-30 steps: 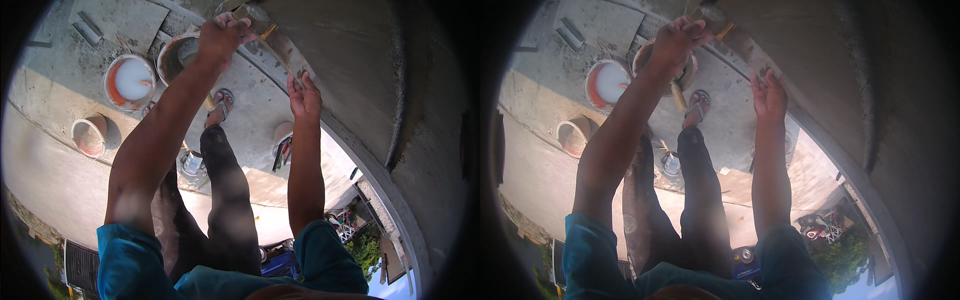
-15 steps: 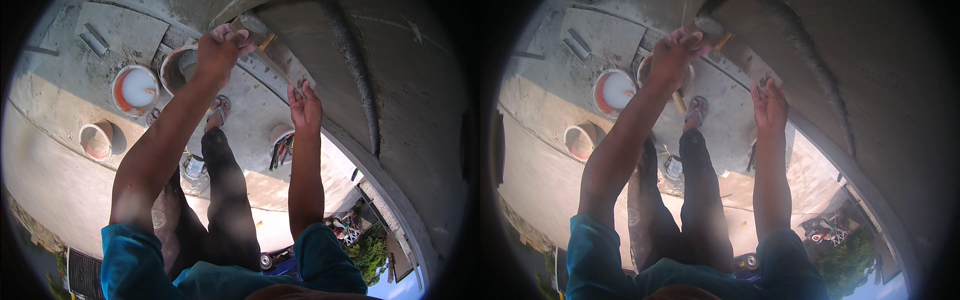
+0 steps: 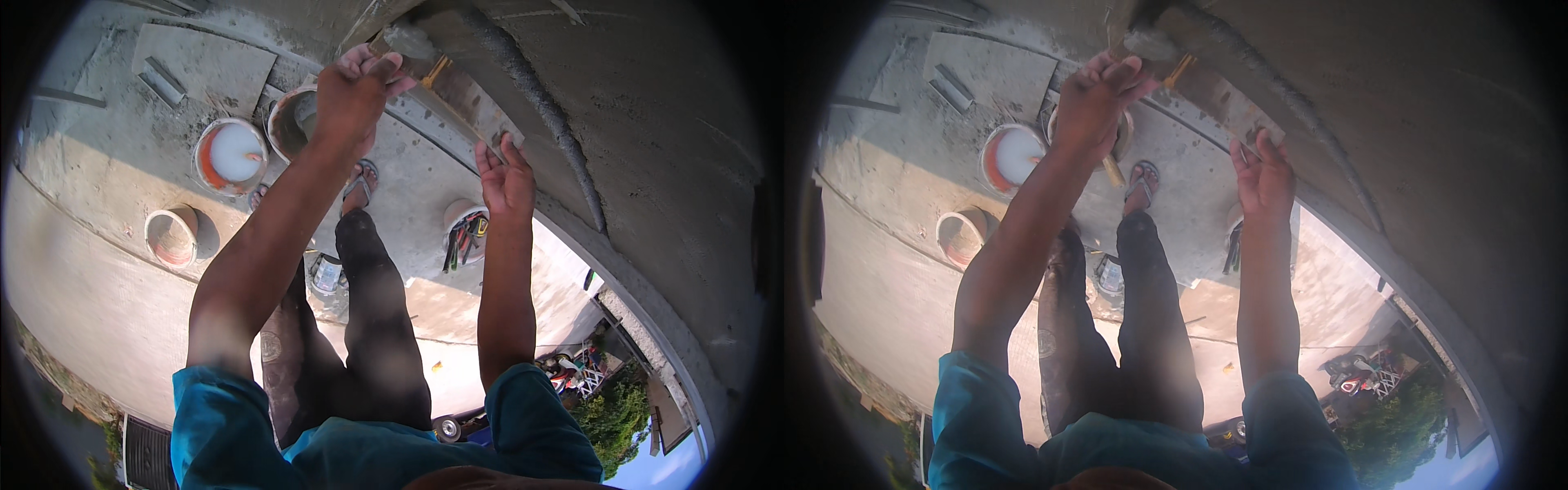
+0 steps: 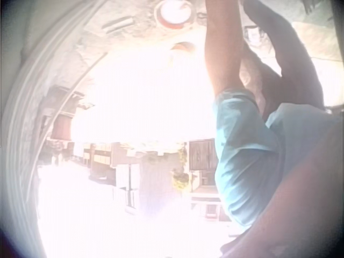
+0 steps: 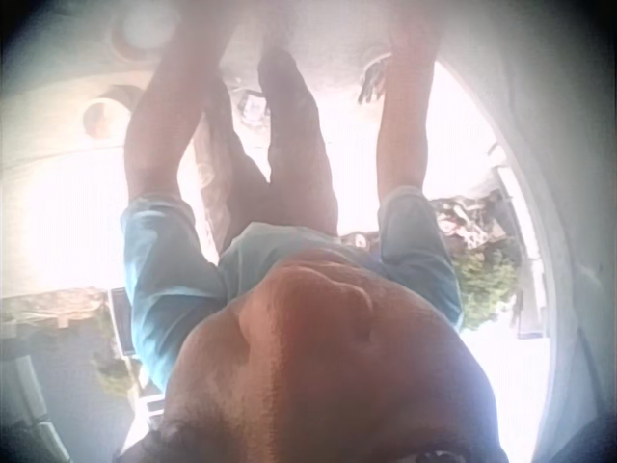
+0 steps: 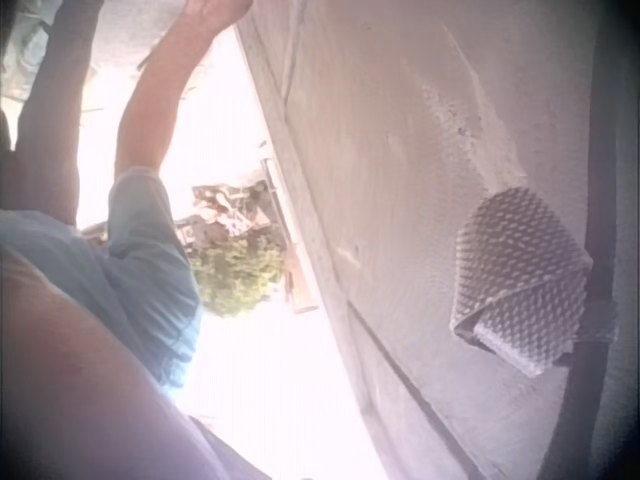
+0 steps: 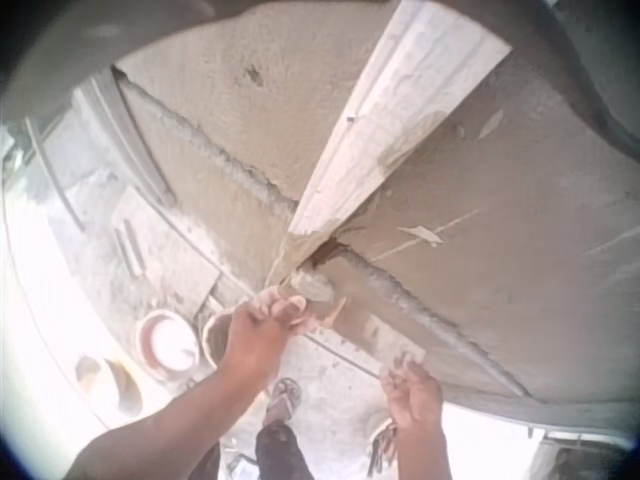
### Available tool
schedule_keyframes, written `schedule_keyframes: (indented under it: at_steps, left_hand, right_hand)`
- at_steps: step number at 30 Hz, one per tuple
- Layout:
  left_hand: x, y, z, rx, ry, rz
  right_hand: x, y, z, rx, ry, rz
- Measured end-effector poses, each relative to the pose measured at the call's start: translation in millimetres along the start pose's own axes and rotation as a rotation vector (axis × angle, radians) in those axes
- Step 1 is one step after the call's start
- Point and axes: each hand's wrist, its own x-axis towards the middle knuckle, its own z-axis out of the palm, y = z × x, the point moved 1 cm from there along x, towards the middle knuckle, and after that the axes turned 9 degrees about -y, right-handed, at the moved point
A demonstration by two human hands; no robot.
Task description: The person scoops cement from a bucket with a trowel and applies it to a ceiling joint, smoothing the surface. They then mix more cement in a bucket and use a straightedge to level the applied material.
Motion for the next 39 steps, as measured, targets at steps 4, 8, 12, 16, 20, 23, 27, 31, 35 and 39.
schedule_keyframes:
  at_steps: [4, 8, 12, 16, 20, 23, 27, 31, 35, 39]
  left_hand:
    - [-8, 12, 10, -0.002, -0.016, -0.024]
    - [-15, 20, 17, 0.001, -0.031, -0.003]
    - [-18, 25, 21, 0.019, -0.074, 0.028]
    - [-23, 30, 31, -0.017, -0.004, 0.040]
    - [-27, 36, 35, 0.012, -0.023, 0.018]
    - [-29, 38, 37, -0.009, -0.027, 0.017]
    - [-30, 38, 38, -0.032, -0.026, 0.039]
    - [-33, 39, 41, -0.036, -0.026, 0.059]
    - [-39, 41, 44, -0.010, -0.009, 0.054]
    - [-54, 31, 39, -0.083, -0.014, 0.031]
  right_hand:
    - [-8, -9, 0, -0.002, -0.017, -0.004]
    - [-17, -19, 5, -0.033, -0.015, -0.013]
    - [-21, -27, 3, -0.019, -0.028, -0.018]
    - [-29, -35, 10, -0.022, -0.012, -0.024]
    - [-34, -41, 12, -0.003, 0.000, -0.045]
    - [-35, -45, 13, 0.008, -0.038, -0.051]
    - [-38, -45, 15, -0.011, -0.016, -0.065]
    - [-41, -45, 17, -0.023, -0.009, -0.079]
    - [-43, -47, 15, -0.032, -0.038, -0.089]
    - [-53, -46, 12, -0.037, -0.002, -0.064]
